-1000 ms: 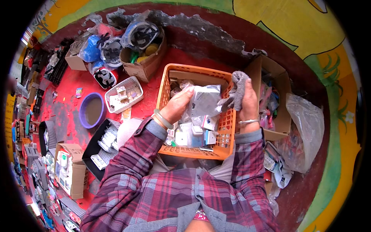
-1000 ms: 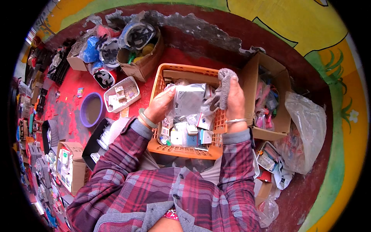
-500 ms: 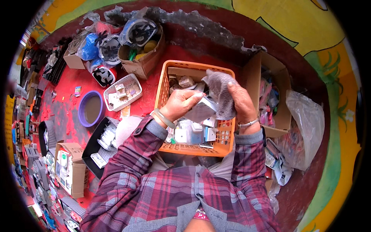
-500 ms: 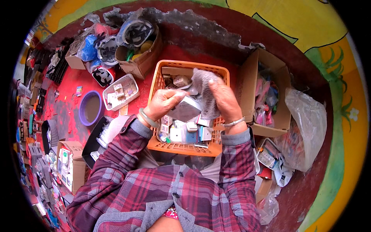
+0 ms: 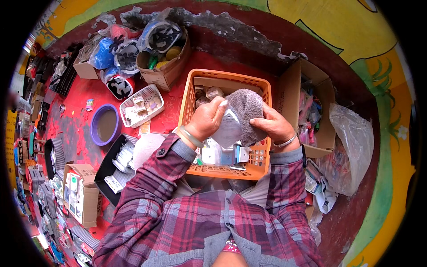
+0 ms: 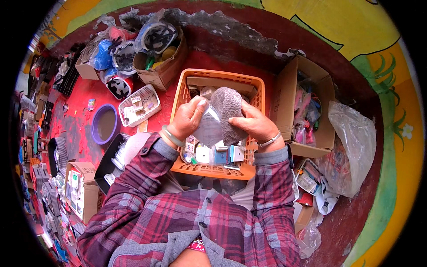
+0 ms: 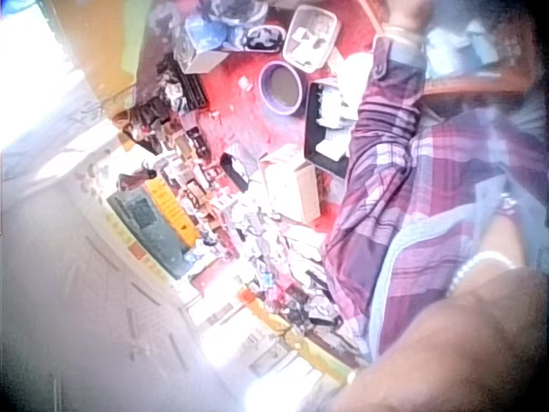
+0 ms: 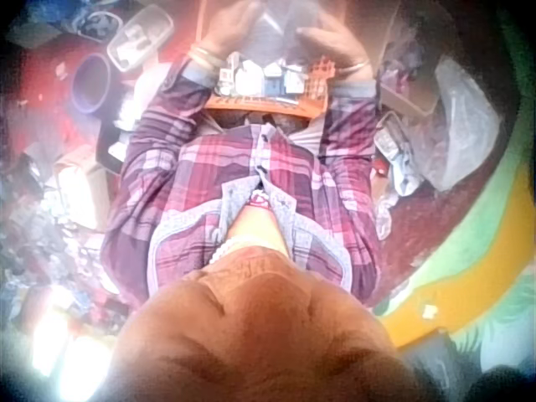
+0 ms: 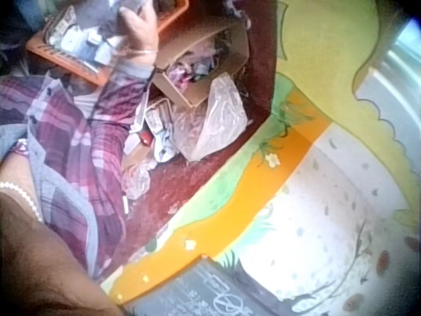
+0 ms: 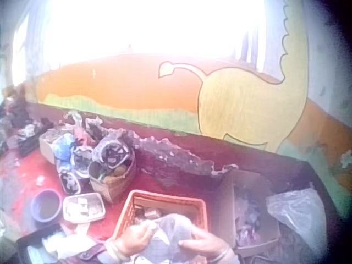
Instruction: The person wipes square plastic wall switches with a cloth and places them into a black tray.
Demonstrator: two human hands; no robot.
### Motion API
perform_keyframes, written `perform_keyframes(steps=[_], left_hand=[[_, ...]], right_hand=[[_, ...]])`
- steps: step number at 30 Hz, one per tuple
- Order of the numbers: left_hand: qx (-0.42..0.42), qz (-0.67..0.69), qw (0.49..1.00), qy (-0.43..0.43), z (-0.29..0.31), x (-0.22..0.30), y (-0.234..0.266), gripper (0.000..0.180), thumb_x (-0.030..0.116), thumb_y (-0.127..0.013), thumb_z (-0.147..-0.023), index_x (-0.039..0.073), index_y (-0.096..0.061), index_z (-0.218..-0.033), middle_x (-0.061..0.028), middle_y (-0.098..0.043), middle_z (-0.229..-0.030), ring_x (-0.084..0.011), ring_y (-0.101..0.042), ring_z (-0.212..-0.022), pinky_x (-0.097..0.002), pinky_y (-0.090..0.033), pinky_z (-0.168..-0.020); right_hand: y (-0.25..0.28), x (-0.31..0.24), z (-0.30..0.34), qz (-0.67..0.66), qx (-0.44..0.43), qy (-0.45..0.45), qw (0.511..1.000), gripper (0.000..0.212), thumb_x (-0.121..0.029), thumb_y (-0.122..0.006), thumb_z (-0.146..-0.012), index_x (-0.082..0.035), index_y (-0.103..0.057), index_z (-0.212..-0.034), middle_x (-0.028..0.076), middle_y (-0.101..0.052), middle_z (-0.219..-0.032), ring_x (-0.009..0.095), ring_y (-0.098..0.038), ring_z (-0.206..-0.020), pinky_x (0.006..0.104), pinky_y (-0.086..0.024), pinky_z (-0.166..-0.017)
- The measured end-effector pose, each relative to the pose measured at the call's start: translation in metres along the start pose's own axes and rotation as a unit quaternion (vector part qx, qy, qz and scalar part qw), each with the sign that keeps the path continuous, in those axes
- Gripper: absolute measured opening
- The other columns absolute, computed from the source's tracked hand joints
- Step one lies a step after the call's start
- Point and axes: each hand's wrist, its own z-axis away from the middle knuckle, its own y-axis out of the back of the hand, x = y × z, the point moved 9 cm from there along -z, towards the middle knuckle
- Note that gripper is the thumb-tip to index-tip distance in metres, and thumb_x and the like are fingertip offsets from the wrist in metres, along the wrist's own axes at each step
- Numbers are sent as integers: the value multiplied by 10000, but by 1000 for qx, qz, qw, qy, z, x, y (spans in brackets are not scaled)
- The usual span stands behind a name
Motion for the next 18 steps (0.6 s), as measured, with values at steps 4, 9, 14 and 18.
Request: perform_keyframes(steps=[4, 9, 14, 18], left_hand=[[-47, -111, 992, -28, 5, 4, -11, 119, 190, -476, -921, 73, -471, -947, -192, -582, -674, -405, -582, -654, -469, -444, -538], [-77, -201, 971, -102, 10, 12, -22, 126, 81, -562, -812, 43, -499, -914, -166, -540, -609, -359, -564, -583, -449, -438, -527], [-36, -192, 968, -157, 12, 24, -15, 117, 57, -575, -786, 41, -507, -880, -158, -537, -627, -347, -569, -620, -431, -450, -564], [-33, -199, 965, -168, 10, 26, -15, 104, 51, -578, -775, 41, -515, -857, -156, -538, -652, -346, -572, -639, -424, -456, -581]], right_hand=[[-13, 4, -5, 75, -16, -5, 997, 548, -36, -598, -813, 8, -399, -1322, 61, -524, -1213, 127, -487, -1082, 281, -392, -948], [-4, 24, -18, 251, 45, 14, 967, 429, -66, -665, -742, 11, -553, -1149, 83, -646, -978, 126, -585, -886, 287, -478, -798], [-9, 6, -13, 336, 90, -4, 938, 288, -24, -700, -707, 10, -637, -986, 16, -647, -828, 89, -581, -779, 268, -497, -720], [-9, -3, -9, 385, 128, 41, 913, 293, -70, -683, -702, -2, -638, -984, 117, -678, -820, 130, -640, -758, 295, -501, -695]])
